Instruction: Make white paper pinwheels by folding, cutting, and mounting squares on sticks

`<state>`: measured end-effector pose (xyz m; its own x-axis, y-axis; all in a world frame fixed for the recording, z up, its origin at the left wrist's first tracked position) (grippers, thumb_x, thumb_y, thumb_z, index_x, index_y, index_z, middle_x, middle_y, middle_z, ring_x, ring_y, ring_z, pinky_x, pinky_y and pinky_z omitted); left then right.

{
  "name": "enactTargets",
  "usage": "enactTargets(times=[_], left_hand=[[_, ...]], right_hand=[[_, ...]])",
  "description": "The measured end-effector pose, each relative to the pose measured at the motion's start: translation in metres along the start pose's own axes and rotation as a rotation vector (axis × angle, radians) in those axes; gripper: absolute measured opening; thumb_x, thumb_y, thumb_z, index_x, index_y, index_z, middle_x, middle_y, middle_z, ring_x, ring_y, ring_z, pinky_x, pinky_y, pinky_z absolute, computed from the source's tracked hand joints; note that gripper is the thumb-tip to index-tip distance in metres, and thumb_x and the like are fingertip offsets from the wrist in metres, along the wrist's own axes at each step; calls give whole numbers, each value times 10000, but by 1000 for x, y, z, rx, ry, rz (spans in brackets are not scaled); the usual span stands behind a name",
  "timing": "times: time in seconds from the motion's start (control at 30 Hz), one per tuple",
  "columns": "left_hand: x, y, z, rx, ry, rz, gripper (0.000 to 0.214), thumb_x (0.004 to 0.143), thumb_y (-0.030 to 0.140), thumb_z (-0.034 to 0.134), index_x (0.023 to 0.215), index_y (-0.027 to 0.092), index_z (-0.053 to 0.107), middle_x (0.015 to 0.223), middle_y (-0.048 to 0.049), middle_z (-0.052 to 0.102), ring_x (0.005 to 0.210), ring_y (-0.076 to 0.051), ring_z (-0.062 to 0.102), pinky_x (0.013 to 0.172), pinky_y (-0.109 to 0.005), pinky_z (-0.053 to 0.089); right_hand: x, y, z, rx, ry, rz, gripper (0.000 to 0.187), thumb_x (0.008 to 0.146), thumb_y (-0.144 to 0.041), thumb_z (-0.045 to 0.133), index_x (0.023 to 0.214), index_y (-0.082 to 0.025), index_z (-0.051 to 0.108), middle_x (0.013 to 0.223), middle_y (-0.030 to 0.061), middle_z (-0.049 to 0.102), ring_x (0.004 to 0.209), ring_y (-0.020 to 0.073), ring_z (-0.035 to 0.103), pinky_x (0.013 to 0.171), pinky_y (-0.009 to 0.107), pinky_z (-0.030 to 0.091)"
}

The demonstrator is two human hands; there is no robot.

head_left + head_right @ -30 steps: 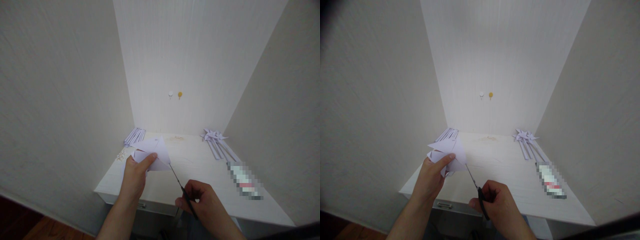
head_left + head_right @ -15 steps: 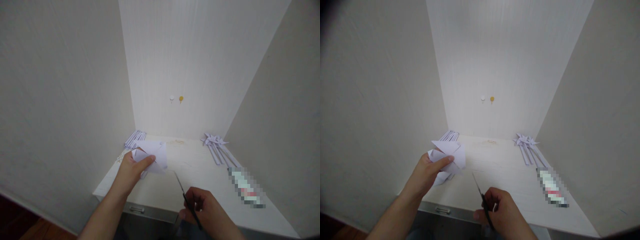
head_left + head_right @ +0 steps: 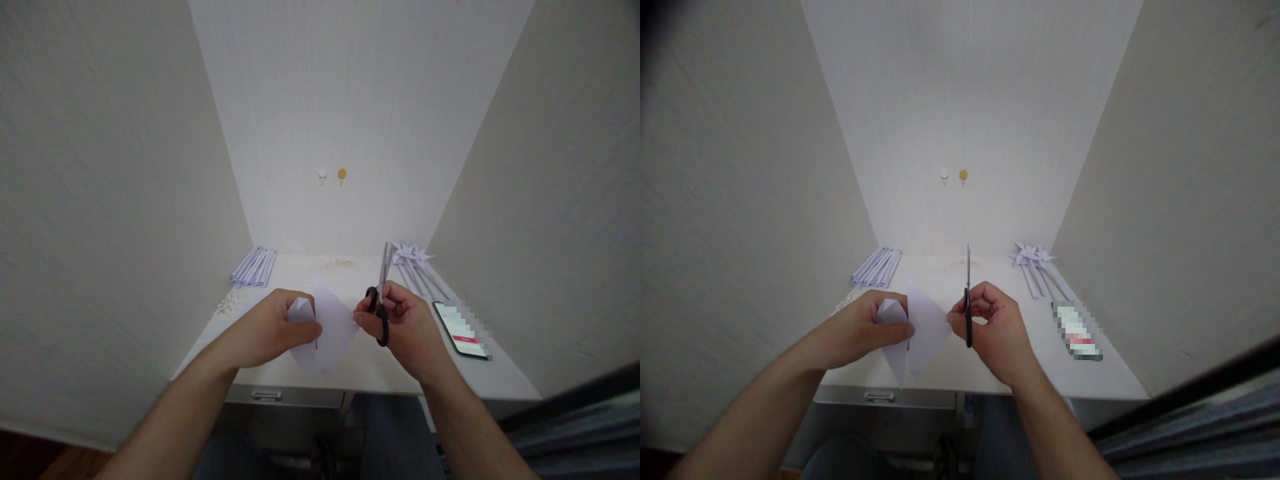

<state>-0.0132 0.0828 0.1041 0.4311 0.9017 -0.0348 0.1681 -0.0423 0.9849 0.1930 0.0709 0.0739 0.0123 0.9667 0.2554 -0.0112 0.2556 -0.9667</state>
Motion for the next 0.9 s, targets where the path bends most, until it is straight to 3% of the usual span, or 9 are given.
enactTargets(times=[0.07, 0.17, 0.23, 0.3, 0.37, 0.53, 0.7, 0.8, 0.9], left_hand=[[1, -2, -3, -67, 29, -25, 62, 636, 149, 797, 688, 181, 784, 649, -70, 739, 520, -189, 626, 471, -242, 458], [4, -12, -7, -241, 183, 47, 203, 595, 200, 870, 775, 163, 785, 715, -81, 755, 579, -202, 668, 519, -250, 496], [7, -22, -3, -394, 305, 138, 251, 644, 264, 870, 859, 174, 775, 744, -63, 759, 602, -187, 675, 559, -252, 516], [9, -34, 7, -531, 345, 183, 261, 705, 301, 843, 921, 173, 773, 870, -82, 783, 689, -197, 704, 616, -267, 538], [12, -44, 21, -564, 328, 176, 291, 729, 319, 833, 961, 151, 782, 918, -103, 790, 774, -217, 723, 702, -289, 554], [14, -55, 36, -466, 461, 113, 401, 699, 373, 856, 1013, 134, 786, 943, -122, 798, 874, -277, 730, 771, -349, 563], [10, -48, 29, -489, 549, 119, 494, 666, 377, 868, 1078, 123, 763, 916, -125, 799, 859, -300, 736, 746, -369, 579], [5, -37, 24, -594, 556, 166, 521, 696, 323, 852, 1163, 131, 729, 1014, -116, 793, 901, -267, 737, 766, -326, 578], [0, -27, 21, -674, 595, 189, 575, 683, 267, 857, 1223, 150, 699, 940, -73, 792, 763, -213, 730, 632, -264, 565]], right_hand=[[0, 0, 0, 4, 34, 2, 269, 630, -253, 834, 715, -200, 584, 689, -2, 699, 634, 145, 626, 602, 263, 478], [1, 0, 1, 59, 137, 6, 286, 599, -278, 839, 722, -201, 592, 681, -6, 686, 607, 135, 593, 558, 248, 447], [2, 2, 2, 113, 223, 7, 290, 594, -291, 834, 726, -203, 590, 670, -9, 674, 591, 129, 564, 530, 240, 418], [2, 6, 5, 156, 282, 15, 282, 596, -289, 827, 724, -203, 591, 661, -12, 663, 587, 126, 543, 524, 237, 403], [1, 9, 9, 189, 306, 31, 281, 584, -281, 828, 710, -200, 590, 652, -17, 652, 585, 121, 529, 530, 236, 400], [-4, 14, 17, 210, 312, 68, 299, 563, -295, 839, 694, -198, 589, 634, -25, 646, 555, 111, 518, 523, 233, 403], [-8, 16, 10, 94, 183, 71, 313, 596, -312, 870, 718, -195, 607, 677, -11, 665, 609, 130, 555, 560, 244, 417], [-16, 21, 1, -39, -21, 154, 296, 637, -337, 872, 729, -182, 637, 664, -14, 643, 608, 130, 531, 566, 253, 403], [-28, 28, -7, -193, -203, 214, 247, 712, -350, 826, 760, -176, 657, 696, -6, 649, 632, 134, 523, 589, 264, 400]])
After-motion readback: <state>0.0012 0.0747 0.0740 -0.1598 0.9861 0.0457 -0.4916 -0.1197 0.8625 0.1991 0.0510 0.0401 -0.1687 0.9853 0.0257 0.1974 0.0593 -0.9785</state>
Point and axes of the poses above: each hand's wrist, its own x-axis towards the middle knuckle, its own z-axis out of the palm, y = z × x, the point moved 2 cm from there along x, towards the middle knuckle
